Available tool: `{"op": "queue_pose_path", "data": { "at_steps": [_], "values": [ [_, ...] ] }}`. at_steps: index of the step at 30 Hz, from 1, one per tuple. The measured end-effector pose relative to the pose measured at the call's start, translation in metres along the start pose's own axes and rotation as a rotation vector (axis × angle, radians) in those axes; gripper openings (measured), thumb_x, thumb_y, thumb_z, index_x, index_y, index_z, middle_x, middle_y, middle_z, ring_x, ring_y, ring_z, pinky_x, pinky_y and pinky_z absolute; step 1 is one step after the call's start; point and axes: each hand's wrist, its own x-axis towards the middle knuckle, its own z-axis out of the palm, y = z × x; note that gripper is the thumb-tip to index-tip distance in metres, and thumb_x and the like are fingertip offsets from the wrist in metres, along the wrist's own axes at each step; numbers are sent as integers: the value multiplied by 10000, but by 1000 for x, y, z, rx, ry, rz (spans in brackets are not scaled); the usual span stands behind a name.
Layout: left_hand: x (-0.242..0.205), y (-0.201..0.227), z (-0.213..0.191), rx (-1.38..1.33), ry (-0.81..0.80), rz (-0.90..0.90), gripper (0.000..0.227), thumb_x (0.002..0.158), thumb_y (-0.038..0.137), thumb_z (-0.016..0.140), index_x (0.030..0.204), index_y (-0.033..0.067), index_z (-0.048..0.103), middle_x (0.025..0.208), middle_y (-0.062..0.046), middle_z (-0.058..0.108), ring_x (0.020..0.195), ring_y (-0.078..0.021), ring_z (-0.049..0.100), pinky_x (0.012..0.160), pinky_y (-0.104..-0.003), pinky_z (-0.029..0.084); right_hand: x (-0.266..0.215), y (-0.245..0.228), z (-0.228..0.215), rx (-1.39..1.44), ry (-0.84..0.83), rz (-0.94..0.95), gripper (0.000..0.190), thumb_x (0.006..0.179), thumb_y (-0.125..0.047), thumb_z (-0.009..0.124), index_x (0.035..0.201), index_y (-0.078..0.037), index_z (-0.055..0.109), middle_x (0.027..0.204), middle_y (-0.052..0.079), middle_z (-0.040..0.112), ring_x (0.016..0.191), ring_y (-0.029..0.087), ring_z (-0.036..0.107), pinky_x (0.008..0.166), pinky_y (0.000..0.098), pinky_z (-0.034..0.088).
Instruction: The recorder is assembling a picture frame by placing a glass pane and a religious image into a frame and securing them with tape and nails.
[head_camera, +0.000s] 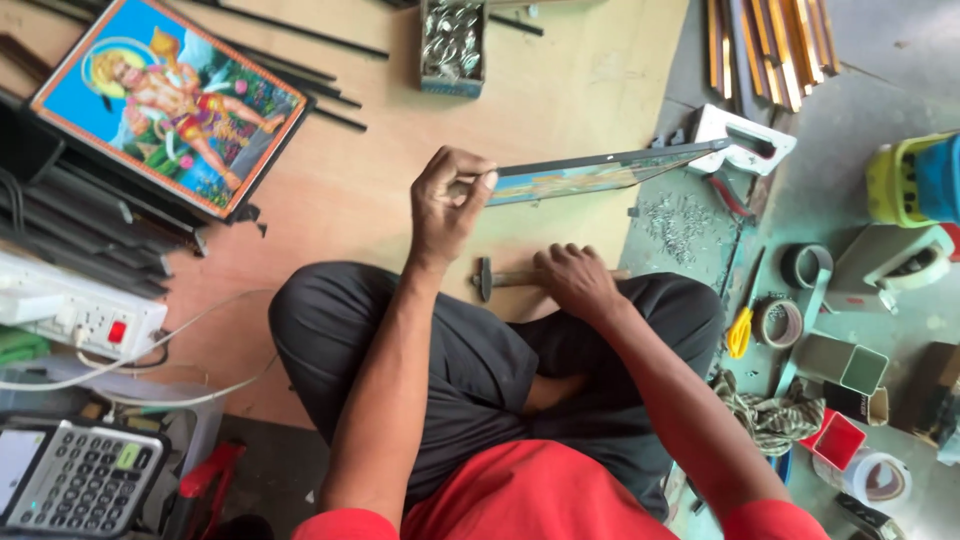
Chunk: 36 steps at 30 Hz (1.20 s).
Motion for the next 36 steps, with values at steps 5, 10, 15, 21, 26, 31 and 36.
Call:
{"op": "queue_pose_path", "data": {
  "at_steps": [5,10,15,21,26,31,36],
  "values": [
    [-2,-7,0,-67,10,-9,45,1024,36,668,1056,6,670,1072,-43,638,910,-110,679,759,-263,612,-13,-9,-40,121,-32,96,264,830,-121,675,1091,-113,640,1057,114,654,1000,334,658,851,443,538],
    [-1,-8,-1,-81,7,-55,40,1027,40,654,1063,25,664,1076,-50,667,911,-110,690,770,-276,629,-65,-15,-124,595,23,265,320,860,-121,678,1177,-82,681,961,148,720,819,345,728,700,434,574],
    [-2,-10,0,-53,5,-34,42,1042,58,669,1072,29,668,1062,-49,659,889,-103,682,774,-270,615,-66,-54,-181,738,489,264,441,1028,-106,587,1464,-94,515,874,83,647,703,252,641,667,375,532],
    [-6,-6,0,-54,23,-36,49,1015,45,661,1057,20,665,1067,-53,656,896,-101,673,722,-251,601,-41,-58,-191,159,658,106,451,1012,-112,729,1454,-132,640,870,44,646,661,221,615,594,380,482],
    [0,-7,1,-29,-10,-14,36,1017,26,672,1050,21,657,1046,-41,636,885,-104,670,708,-248,598,-35,-58,-197,-18,619,115,457,955,-144,783,1401,-171,690,745,46,551,586,214,568,526,380,449],
    [-9,-12,-3,-35,12,-47,59,1017,22,691,1068,4,665,1028,-37,652,824,-103,659,731,-246,567,-40,-54,-182,52,740,142,472,1035,-109,766,1482,-199,644,847,35,545,695,197,572,629,385,467],
    [-20,-15,-7,-201,58,-139,197,985,75,733,1150,-11,668,1098,-78,744,992,-118,720,880,-268,608,-39,-43,-188,-113,632,79,412,1059,-115,736,1420,-285,633,899,8,596,776,191,647,630,345,492]
  ]
}}
